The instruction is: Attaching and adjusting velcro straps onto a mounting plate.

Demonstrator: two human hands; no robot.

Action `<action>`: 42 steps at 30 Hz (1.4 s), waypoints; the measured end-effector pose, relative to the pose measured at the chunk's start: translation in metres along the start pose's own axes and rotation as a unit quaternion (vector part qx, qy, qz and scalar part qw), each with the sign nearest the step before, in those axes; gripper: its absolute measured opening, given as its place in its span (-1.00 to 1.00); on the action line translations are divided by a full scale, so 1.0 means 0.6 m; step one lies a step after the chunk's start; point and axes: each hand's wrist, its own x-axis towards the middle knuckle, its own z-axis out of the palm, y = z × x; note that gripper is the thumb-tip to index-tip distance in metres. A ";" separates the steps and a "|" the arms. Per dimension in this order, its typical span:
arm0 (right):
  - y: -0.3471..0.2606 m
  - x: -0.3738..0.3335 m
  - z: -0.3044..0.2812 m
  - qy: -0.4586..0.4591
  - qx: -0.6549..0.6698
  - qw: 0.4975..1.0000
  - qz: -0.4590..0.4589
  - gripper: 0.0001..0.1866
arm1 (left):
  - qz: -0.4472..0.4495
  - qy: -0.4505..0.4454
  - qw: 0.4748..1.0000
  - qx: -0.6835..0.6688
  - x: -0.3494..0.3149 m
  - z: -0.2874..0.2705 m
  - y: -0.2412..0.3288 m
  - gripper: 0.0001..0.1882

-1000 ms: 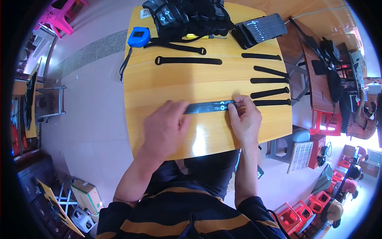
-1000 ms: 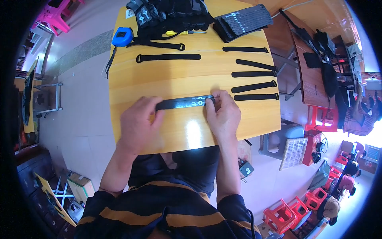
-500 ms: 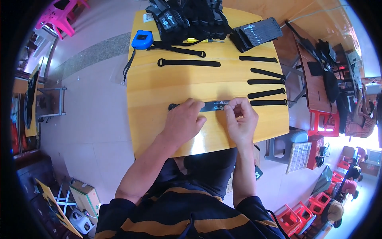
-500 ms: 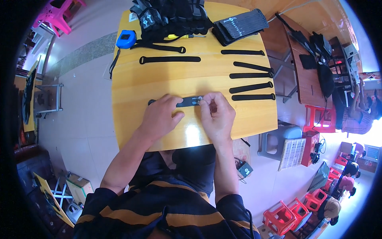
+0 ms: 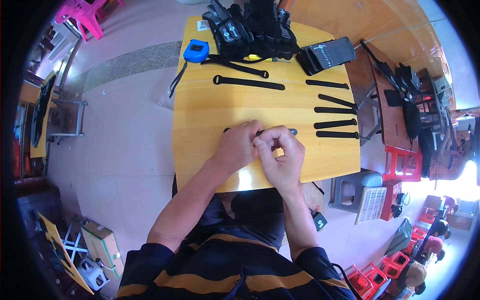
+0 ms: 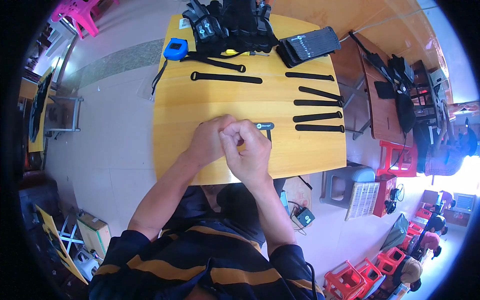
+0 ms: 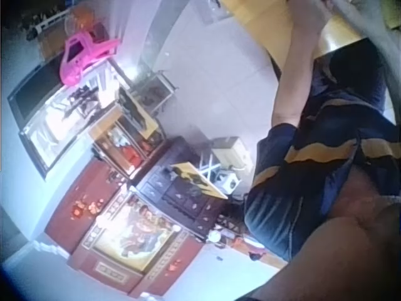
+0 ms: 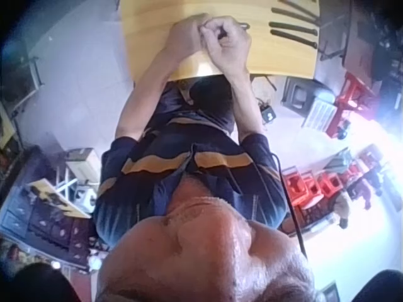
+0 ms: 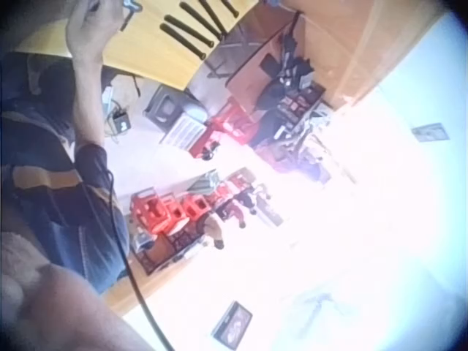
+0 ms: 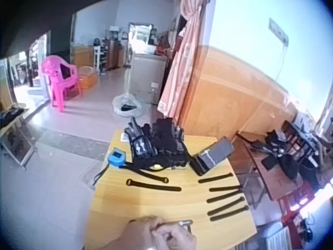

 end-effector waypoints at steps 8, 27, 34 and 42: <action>-0.019 0.011 -0.032 0.122 -0.007 0.992 0.038 -0.90 | 0.006 0.009 0.997 -0.083 -0.002 -0.005 -0.015 -0.65; 0.067 -0.028 -0.001 -0.129 -0.293 0.942 -0.102 -0.75 | 0.044 0.006 0.969 -0.245 -0.015 -0.036 -0.035 -0.74; 0.054 -0.058 0.019 -0.288 -0.366 0.879 -0.099 -0.09 | 0.173 0.063 0.966 0.181 -0.086 -0.118 -0.042 -0.46; 0.075 -0.060 -0.014 -0.292 -0.384 0.873 -0.078 0.02 | 0.121 -0.108 0.950 0.269 -0.119 -0.100 -0.062 0.00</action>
